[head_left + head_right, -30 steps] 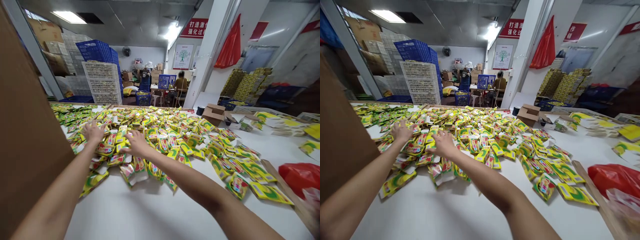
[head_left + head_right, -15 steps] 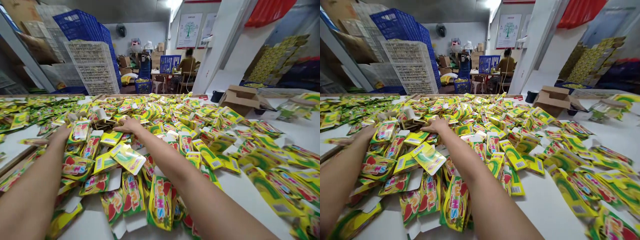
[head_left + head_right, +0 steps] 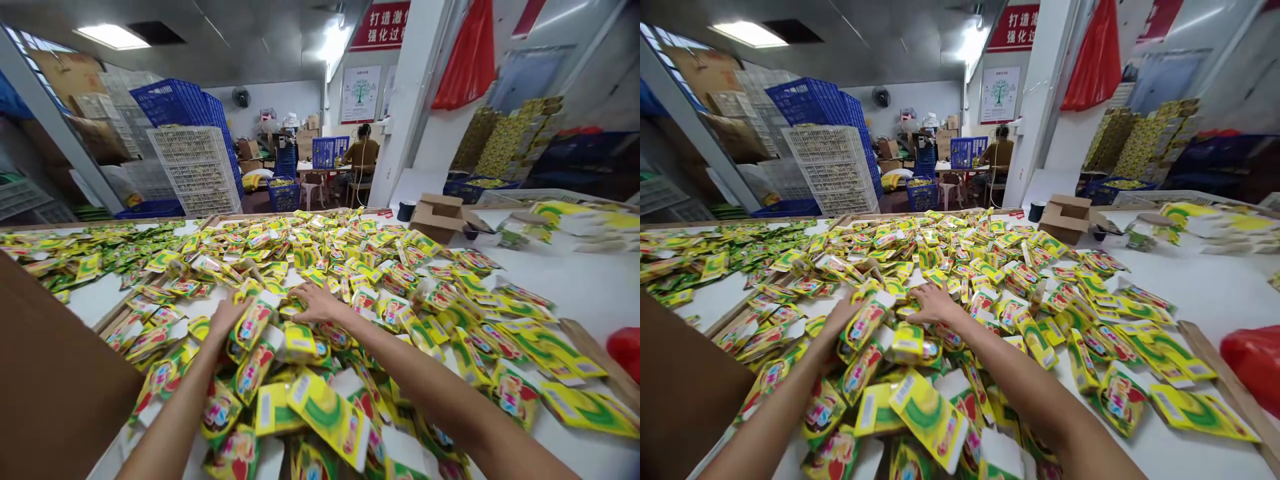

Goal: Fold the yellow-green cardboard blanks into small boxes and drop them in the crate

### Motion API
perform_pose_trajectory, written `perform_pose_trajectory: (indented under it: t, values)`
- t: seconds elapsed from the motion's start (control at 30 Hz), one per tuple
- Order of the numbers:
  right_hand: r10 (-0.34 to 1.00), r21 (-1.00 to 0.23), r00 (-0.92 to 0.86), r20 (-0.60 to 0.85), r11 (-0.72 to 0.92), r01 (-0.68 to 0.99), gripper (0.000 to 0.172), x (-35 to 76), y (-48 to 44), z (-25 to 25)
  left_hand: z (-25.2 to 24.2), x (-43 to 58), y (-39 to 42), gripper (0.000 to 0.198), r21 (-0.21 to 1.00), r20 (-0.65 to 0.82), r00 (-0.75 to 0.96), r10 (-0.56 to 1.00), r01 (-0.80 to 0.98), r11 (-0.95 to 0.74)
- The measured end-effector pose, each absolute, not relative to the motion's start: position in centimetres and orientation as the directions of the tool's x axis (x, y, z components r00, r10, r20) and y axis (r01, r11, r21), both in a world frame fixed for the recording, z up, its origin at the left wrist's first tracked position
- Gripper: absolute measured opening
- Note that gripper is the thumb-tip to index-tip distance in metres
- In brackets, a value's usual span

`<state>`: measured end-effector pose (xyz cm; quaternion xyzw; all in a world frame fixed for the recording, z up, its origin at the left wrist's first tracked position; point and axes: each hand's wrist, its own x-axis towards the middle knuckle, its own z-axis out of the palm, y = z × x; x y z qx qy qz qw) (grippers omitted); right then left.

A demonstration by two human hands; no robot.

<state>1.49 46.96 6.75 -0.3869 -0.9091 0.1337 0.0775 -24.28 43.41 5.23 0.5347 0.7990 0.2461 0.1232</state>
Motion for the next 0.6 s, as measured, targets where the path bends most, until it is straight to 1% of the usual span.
perform_pose_trajectory:
  t: [0.17,0.27,0.33,0.37,0.4,0.43,0.47,0.5,0.53,0.6]
  values:
    - [0.715,-0.361,-0.695,0.072,0.669,0.65,0.066,7.2,39.1,6.5,3.9,-16.6,36.3,0.067,0.556,0.002,-0.24,0.971,0.807,0.198]
    - [0.736,-0.397,-0.677,0.029,0.63,0.667,0.065,10.0,34.6,6.3,3.7,-13.7,31.0,0.066,0.662,0.02,-0.134,0.991,0.744,0.088]
    - [0.742,-0.453,-0.67,-0.011,0.594,0.665,0.059,11.8,32.4,6.4,4.2,-13.3,28.5,0.069,0.727,0.015,0.0,1.0,0.686,-0.011]
    - [0.738,-0.491,-0.674,-0.026,0.578,0.652,0.053,12.6,31.7,6.6,4.7,-13.7,28.0,0.071,0.752,-0.006,0.061,0.998,0.658,-0.036]
    - [0.736,-0.529,-0.676,-0.034,0.561,0.637,0.046,13.4,31.3,6.9,5.5,-14.4,28.0,0.074,0.768,-0.059,0.119,0.991,0.64,-0.032]
    - [0.743,-0.563,-0.669,-0.032,0.54,0.626,0.038,14.2,31.3,7.2,6.4,-15.5,28.7,0.074,0.771,-0.118,0.14,0.983,0.637,0.002]
    - [0.757,-0.593,-0.653,-0.02,0.517,0.618,0.032,14.8,31.5,7.5,7.5,-16.9,29.9,0.07,0.756,-0.161,0.117,0.98,0.653,0.046]
    - [0.78,-0.618,-0.625,0.002,0.493,0.612,0.027,15.3,31.9,7.9,8.6,-18.6,31.6,0.063,0.71,-0.19,0.03,0.981,0.695,0.116]
    - [0.808,-0.637,-0.588,0.033,0.47,0.611,0.025,15.7,32.6,8.3,9.8,-20.4,33.4,0.057,0.632,-0.151,-0.154,0.976,0.744,0.215]
    - [0.852,-0.651,-0.511,0.112,0.452,0.61,0.025,16.0,34.0,8.9,11.8,-24.4,36.7,0.054,0.569,-0.048,-0.355,0.934,0.758,0.317]
